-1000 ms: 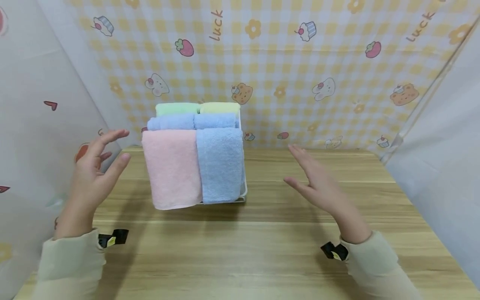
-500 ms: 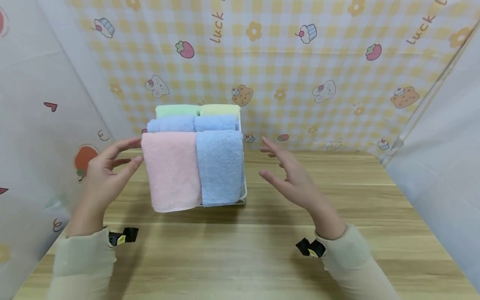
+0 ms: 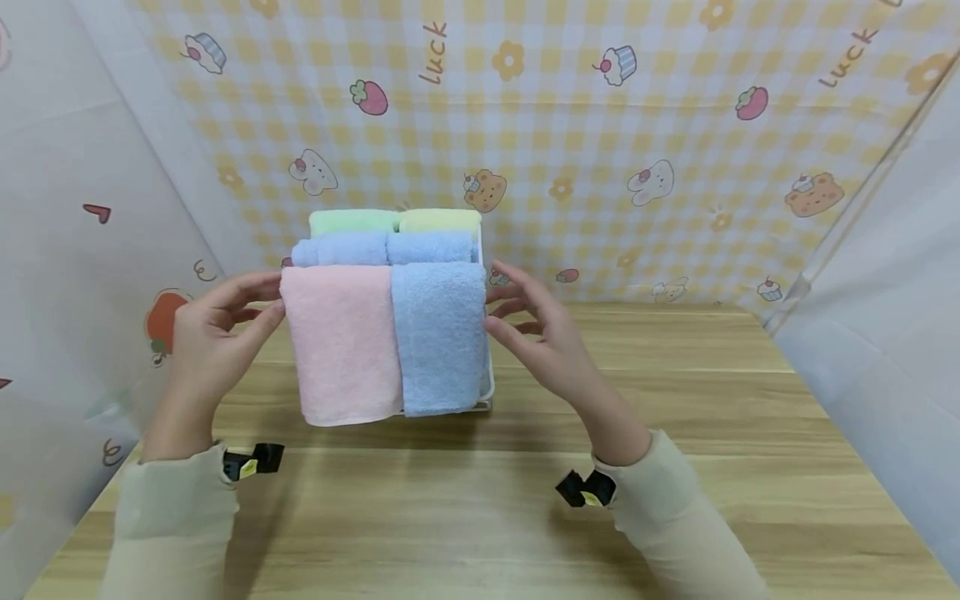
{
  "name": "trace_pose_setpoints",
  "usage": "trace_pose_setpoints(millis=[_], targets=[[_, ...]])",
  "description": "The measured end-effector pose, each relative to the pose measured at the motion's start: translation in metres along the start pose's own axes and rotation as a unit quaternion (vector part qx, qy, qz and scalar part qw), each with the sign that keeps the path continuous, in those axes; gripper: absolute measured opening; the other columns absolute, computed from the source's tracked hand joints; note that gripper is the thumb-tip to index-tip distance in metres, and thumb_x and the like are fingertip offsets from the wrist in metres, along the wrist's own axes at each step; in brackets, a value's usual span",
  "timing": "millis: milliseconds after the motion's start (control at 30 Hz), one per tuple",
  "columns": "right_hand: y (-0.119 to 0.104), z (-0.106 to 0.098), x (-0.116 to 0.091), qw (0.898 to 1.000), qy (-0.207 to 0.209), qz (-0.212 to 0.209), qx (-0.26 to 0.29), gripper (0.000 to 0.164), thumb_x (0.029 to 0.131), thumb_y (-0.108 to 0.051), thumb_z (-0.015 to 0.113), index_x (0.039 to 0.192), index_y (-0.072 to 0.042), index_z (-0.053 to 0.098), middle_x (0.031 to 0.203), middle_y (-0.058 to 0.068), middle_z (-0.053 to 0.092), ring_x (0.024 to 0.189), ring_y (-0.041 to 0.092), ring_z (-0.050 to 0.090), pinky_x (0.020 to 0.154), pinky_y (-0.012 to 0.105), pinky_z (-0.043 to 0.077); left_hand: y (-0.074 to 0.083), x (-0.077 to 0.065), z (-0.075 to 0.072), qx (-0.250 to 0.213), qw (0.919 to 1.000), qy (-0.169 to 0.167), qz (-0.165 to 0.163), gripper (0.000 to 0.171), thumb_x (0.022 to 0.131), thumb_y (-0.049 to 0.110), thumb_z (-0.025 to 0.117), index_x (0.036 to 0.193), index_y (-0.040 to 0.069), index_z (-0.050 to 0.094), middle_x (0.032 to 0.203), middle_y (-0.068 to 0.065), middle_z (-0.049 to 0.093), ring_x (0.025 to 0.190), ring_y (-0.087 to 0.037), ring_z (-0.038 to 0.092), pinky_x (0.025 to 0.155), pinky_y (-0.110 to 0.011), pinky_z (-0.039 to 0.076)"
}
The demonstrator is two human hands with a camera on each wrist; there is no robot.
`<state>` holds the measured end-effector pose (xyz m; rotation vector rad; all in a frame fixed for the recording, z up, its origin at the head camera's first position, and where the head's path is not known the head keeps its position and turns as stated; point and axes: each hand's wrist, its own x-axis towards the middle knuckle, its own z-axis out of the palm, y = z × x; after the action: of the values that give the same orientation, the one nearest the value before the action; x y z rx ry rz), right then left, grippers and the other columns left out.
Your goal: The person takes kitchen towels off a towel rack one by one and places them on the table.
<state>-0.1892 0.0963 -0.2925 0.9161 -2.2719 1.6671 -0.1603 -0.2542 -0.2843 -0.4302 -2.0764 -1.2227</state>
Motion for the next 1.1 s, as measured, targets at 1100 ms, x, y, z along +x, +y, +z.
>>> trace_pose_setpoints(millis=[1100], targets=[[-0.003, 0.017, 0.039, 0.985, -0.080, 0.011, 0.152, 0.056, 0.090, 0.009, 0.065, 0.141, -0.003, 0.046, 0.115, 0.022, 0.060, 0.086, 0.013, 0.067, 0.076, 0.028, 0.058, -0.008, 0.015, 0.005, -0.052, 0.9981, 0.030, 0.014, 0.025, 0.082, -0.018, 0.068, 0.091, 0.003, 0.078, 0.087, 0.015, 0.075, 0.074, 0.003, 0.069, 0.068, -0.007, 0.053]])
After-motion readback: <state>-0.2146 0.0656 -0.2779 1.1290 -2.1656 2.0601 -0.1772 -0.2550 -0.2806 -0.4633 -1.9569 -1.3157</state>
